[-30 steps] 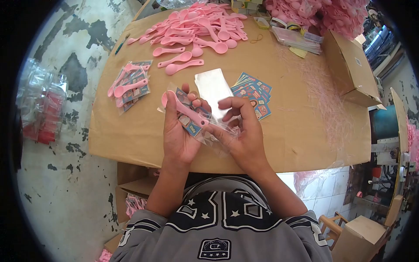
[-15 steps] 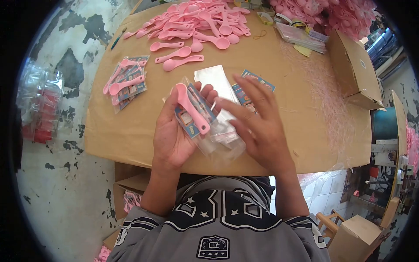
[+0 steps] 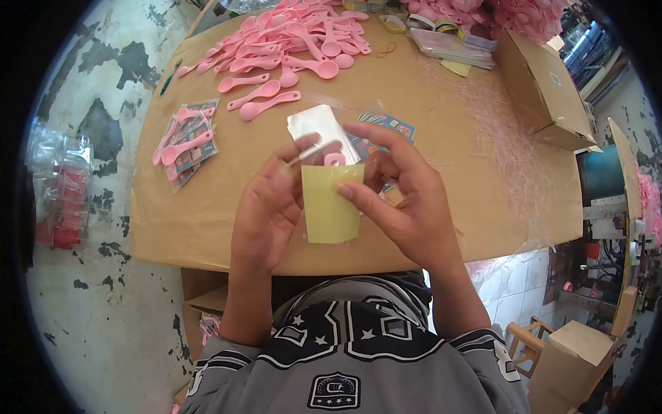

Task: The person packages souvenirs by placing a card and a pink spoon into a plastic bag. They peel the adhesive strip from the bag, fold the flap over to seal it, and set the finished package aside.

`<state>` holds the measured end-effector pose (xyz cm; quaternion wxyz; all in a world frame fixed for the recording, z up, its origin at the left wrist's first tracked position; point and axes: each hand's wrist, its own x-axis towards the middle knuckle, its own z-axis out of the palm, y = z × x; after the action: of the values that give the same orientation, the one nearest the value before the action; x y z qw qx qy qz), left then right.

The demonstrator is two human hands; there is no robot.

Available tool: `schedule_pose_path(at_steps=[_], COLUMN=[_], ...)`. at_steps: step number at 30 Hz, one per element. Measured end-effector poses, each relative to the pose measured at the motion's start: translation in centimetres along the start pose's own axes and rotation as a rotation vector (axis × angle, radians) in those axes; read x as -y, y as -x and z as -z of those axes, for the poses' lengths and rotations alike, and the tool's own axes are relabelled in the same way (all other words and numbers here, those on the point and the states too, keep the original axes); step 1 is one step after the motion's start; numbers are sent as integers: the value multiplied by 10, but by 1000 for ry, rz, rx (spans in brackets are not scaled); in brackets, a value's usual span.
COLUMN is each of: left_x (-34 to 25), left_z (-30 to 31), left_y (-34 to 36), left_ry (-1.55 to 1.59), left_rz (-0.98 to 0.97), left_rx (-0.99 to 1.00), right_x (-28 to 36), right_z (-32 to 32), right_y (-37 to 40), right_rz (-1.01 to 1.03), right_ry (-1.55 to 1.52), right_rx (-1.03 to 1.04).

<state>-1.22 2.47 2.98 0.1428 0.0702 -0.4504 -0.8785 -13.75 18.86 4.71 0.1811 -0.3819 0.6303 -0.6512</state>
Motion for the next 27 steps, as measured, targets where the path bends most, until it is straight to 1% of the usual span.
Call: schedule_pose_path(at_steps=[1, 2, 5, 6, 8, 9, 11, 12, 15, 16, 19, 22, 25, 27], left_x=[-3, 3, 6, 10, 7, 5, 9, 11, 9, 9, 7, 15, 8, 9], left_z=[-3, -4, -6, -5, -13, -18, -21, -23, -25, -26, -26, -25, -35, -30], left_y=[2, 1, 0, -2, 2, 4, 7, 8, 11, 12, 14, 13, 15, 13], left_ry=[-127, -133, -161, -211, -269, -296, -352, -380, -511, -570, -751, -751, -851, -857], left_rz=[5, -13, 47, -44, -58, -64, -102, -120, -112, -114, -118, -130, -121, -113], left_rx=[66, 45, -46, -53, -132, -167, -156, -151, -80, -69, -55, -77, -84, -30], right_x=[0, 0, -4, -7, -9, -8, -3, -3, -3, -5, -7, -8, -4, -4], right_z=[-2, -4, -1, -3, -7, -5, 0, -1, -7, -10, -10, -9, -7, -1], right_y=[0, 0, 1, 1, 0, -2, -9, -10, -15, -17, -20, -21, -22, -23], right_rz=[-82, -167, -165, -106, 10, 145, 414, 453, 529, 543, 549, 565, 578, 550], right_ry=[-76, -149, -51, 5, 121, 272, 578, 648, 772, 795, 808, 801, 788, 761], right_rx=[35, 64, 84, -8, -199, -234, -300, -299, -288, -312, -330, -342, -338, -333])
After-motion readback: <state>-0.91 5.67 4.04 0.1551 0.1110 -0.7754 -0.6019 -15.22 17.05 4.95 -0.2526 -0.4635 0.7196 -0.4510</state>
